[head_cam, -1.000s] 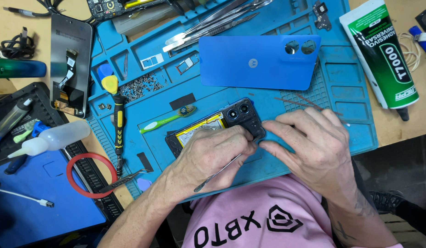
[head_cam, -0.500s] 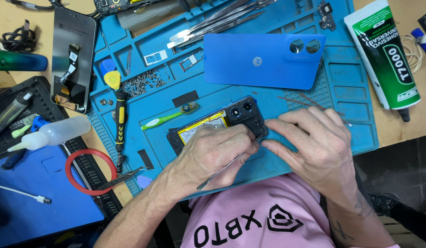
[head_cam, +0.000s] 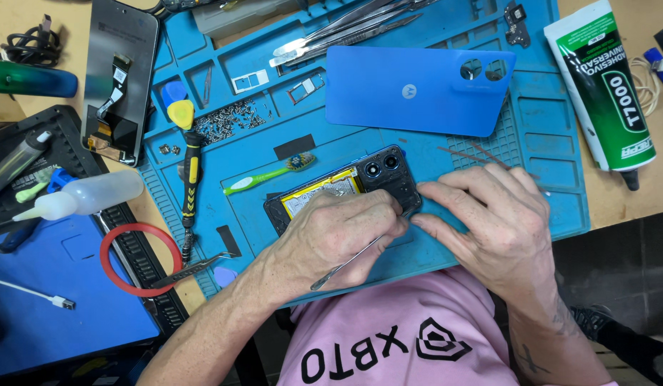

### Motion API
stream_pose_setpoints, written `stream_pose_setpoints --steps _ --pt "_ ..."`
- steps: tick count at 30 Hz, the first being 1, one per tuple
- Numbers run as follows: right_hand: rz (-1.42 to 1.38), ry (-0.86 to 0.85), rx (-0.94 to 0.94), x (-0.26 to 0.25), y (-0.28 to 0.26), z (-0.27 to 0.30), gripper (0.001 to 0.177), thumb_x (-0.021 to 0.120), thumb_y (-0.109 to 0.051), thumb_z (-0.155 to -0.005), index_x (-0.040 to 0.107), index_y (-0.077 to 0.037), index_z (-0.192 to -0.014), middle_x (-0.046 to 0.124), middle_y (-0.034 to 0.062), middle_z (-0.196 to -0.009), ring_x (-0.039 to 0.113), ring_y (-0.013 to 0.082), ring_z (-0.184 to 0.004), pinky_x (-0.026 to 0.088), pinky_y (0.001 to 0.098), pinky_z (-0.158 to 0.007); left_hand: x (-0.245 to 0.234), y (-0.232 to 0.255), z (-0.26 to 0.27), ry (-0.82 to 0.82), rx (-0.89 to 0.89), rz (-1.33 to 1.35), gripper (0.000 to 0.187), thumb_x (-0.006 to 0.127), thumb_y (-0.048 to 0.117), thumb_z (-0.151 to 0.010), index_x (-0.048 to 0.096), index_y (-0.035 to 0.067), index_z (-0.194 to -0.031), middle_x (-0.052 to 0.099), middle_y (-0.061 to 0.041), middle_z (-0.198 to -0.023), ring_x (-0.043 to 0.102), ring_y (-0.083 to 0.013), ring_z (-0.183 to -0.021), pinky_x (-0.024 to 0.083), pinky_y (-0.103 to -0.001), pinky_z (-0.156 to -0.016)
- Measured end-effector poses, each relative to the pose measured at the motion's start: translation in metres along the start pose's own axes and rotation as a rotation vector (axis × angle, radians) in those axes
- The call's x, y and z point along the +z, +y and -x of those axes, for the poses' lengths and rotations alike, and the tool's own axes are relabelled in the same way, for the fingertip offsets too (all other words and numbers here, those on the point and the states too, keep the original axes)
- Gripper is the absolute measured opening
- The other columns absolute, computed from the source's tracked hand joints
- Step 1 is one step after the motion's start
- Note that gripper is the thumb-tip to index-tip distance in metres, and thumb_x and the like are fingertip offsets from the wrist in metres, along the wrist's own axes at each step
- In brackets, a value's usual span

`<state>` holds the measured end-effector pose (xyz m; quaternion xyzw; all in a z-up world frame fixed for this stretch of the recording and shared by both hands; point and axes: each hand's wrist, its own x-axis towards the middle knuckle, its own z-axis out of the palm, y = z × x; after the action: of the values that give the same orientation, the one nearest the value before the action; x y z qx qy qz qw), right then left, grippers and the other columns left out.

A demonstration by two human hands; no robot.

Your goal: The person uses tweezers to remove residue from the back of a disassembled smartphone, focusing on the camera module and battery area. They repeatedly scrape and lift small pieces of material from the device's interior.

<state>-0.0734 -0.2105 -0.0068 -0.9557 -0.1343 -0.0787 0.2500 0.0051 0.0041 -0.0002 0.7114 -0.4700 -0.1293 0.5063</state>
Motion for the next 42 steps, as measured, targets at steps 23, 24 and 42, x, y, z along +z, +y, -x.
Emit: stream_pose_setpoints --steps 23,24,42 --pt "-0.008 -0.006 0.008 0.0 -0.001 0.001 0.025 0.081 -0.029 -0.094 0.076 -0.009 -0.108 0.07 0.0068 -0.101 0.062 0.0266 -0.085 0.038 0.0398 -0.07 0.004 0.001 0.003 0.012 -0.027 -0.022 0.011 0.05 -0.006 -0.099 0.057 0.003 -0.097 0.059 -0.008 -0.09 0.058 -0.0265 -0.068 0.044 -0.036 -0.052" --pt "-0.007 -0.006 0.003 0.0 -0.001 0.0 0.025 0.082 -0.028 -0.094 0.076 -0.008 -0.108 0.07 0.007 -0.101 0.062 0.0264 -0.085 0.038 0.0395 -0.07 0.004 0.0 0.003 0.022 -0.031 -0.043 0.011 0.05 -0.005 -0.099 0.057 0.003 -0.097 0.059 -0.008 -0.09 0.057 -0.0267 -0.067 0.044 -0.036 -0.051" --pt "0.296 -0.146 0.063 -0.008 -0.024 -0.022 0.025 0.073 -0.014 -0.102 0.059 -0.015 -0.081 0.06 -0.0009 -0.079 0.058 0.0222 -0.074 0.042 0.0374 -0.072 0.002 -0.002 0.01 0.226 -0.05 0.162 0.006 0.051 -0.002 -0.095 0.055 -0.001 -0.091 0.063 -0.015 -0.089 0.065 -0.029 -0.076 0.053 -0.034 -0.069"
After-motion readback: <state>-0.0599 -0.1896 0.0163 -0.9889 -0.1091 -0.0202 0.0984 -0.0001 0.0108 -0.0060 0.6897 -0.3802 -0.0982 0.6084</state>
